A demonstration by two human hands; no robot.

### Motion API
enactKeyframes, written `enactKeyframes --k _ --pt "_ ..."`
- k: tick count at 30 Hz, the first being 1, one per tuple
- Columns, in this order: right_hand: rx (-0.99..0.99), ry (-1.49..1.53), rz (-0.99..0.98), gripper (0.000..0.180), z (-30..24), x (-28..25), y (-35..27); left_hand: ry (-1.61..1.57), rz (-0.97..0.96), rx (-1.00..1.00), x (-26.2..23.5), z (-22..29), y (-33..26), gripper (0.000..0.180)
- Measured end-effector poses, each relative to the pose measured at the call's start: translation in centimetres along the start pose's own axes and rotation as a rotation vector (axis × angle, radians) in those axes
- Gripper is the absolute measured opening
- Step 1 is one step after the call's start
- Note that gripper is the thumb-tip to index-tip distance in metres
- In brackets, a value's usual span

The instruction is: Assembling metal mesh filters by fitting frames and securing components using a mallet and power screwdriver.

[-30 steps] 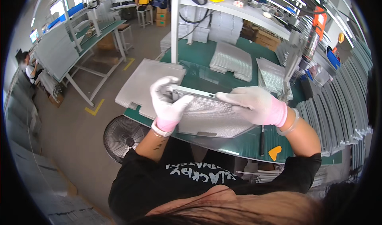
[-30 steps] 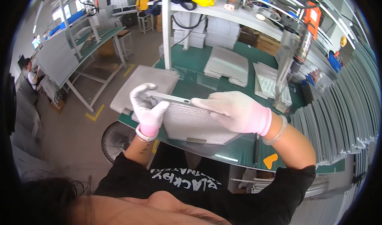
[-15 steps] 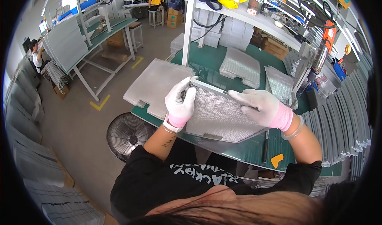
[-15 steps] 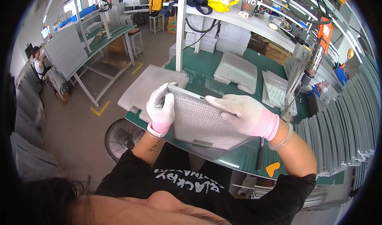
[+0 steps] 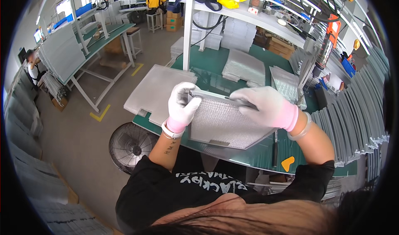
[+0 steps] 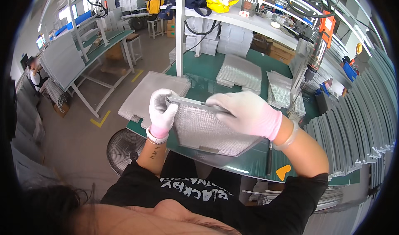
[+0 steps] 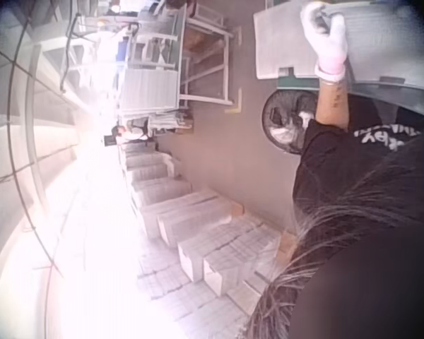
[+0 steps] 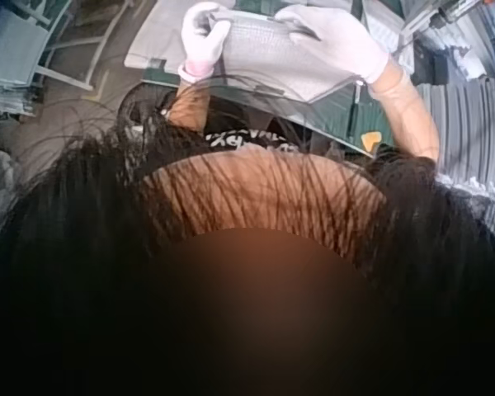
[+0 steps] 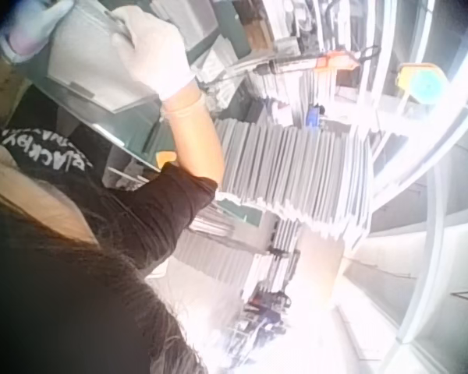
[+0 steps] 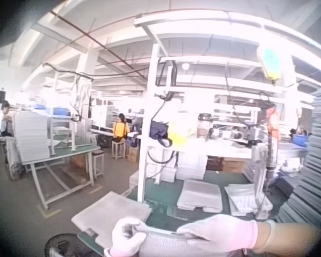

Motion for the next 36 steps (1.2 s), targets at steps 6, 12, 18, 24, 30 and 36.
enactKeyframes --k 6,12,18,24,30,36 --pt "-0.053 -0.212 0.033 0.027 0.3 0.6 0.8 -0.061 0.037 -0.029 -0.2 0.6 -0.3 0.042" --pt "-0.112 -0.621 -0.054 0.028 0.3 2.3 1.2 0.022 0.024 0.038 0.1 0.2 -0.8 0.04" --pt "-0.246 -0.565 -0.034 0.025 -0.5 1.8 2.9 0.018 0.015 0.075 0.1 0.1 -1.0 0.041" --pt "-0.198 -0.589 -0.053 0.017 -2.2 1.6 2.9 0.083 0.019 0.065 0.5 0.9 -1.1 0.039" --pt "-0.322 -0.743 0.138 0.015 -3.1 3.7 3.6 0.092 0.029 0.12 0.6 0.7 -1.4 0.038" --pt "-0.234 -0.673 0.022 0.016 -2.0 4.0 4.3 0.075 0.036 0.153 0.8 0.8 -1.4 0.038"
Point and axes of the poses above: each hand's wrist, its own y-axis towards the middle knuckle, its own x-axis out of the palm, z = x × y, the point moved 2 cm from there along y, towards the middle knuckle, and after that the axes turned 7 degrees about z, right-handed, at the moved point
